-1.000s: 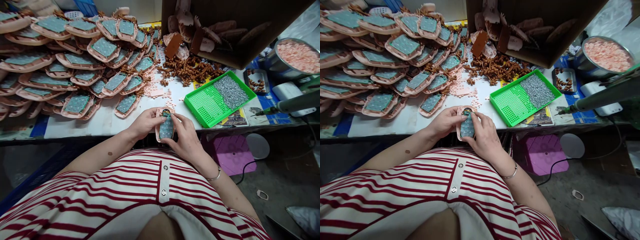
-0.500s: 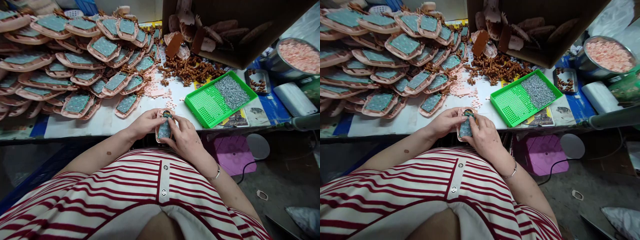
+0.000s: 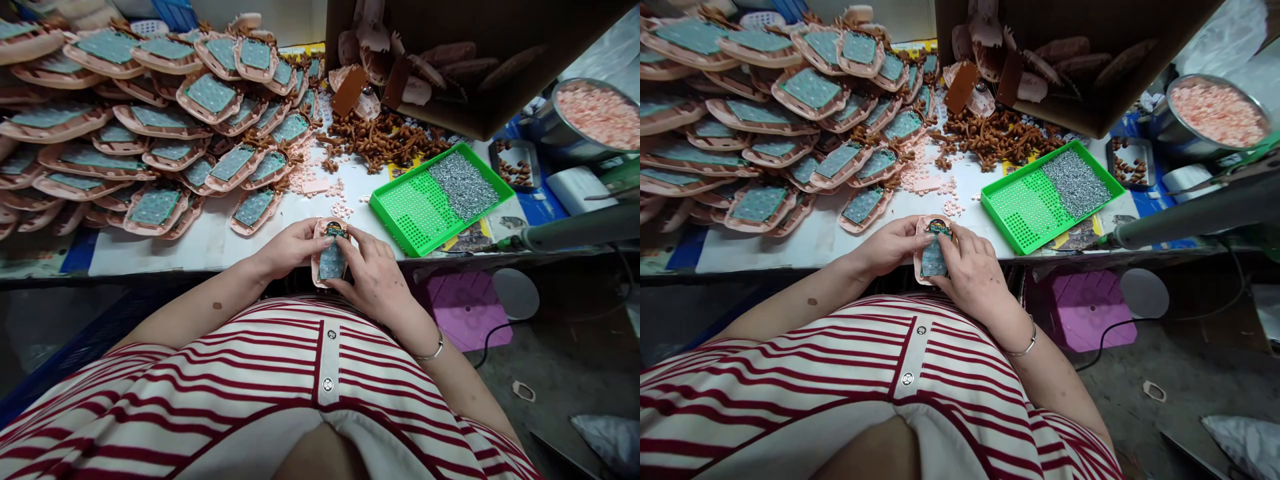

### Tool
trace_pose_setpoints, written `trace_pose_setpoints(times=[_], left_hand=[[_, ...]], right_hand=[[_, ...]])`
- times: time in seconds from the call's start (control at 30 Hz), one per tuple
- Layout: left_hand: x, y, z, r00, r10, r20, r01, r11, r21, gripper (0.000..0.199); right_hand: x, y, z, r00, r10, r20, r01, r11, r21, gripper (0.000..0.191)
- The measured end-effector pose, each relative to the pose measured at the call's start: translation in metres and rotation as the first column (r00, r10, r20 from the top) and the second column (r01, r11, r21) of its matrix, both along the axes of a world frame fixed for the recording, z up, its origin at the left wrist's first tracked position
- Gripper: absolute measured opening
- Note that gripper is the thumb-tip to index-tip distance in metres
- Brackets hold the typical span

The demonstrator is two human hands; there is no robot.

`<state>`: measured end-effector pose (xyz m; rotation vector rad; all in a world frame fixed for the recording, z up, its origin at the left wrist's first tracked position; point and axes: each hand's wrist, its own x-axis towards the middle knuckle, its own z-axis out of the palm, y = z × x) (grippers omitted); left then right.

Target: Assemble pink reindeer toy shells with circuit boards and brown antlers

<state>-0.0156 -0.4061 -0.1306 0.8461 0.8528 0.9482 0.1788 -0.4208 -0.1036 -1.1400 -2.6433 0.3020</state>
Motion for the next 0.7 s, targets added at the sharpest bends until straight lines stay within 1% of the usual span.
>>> trace_pose_setpoints(times=[0.13,0.23,0.33,0.53,0.63,0.7], left_hand=[[0.0,-0.001,-0.001,1.0,-0.01,0.001,0.01,1.0,-0.022,0.042],[0.0,-0.002,-0.001,0.999,-0.018,0.037,0.018,1.0,-0.021,0.037],[0.0,-0.001,-0.001,0.998,-0.014,0.053,0.015,1.0,-0.009,0.034],[-0.001,-0.002,-0.002,1.0,-0.023,0.0,0.023,1.0,-0.02,0.047],[-0.001,-0.003,-0.002,1.0,-0.019,-0.024,0.018,1.0,-0.022,0.046],[-0.001,-0.003,-0.002,1.0,-0.013,-0.012,0.012,1.0,-0.025,0.043]], right_hand=[[0.0,0.0,0.001,1.0,-0.007,-0.004,0.007,1.0,0.0,0.065],[0.0,0.0,-0.002,0.999,-0.003,-0.036,0.003,1.0,0.002,0.068],[0.0,0.001,-0.007,0.998,0.007,-0.065,-0.005,0.999,0.035,0.07],[-0.001,0.0,-0.015,0.995,0.005,-0.101,0.004,0.996,0.087,0.072],[-0.001,0.0,-0.014,0.994,0.014,-0.108,-0.005,0.996,0.089,0.069],[0.0,0.001,-0.013,0.994,0.024,-0.108,-0.014,0.996,0.09,0.07]])
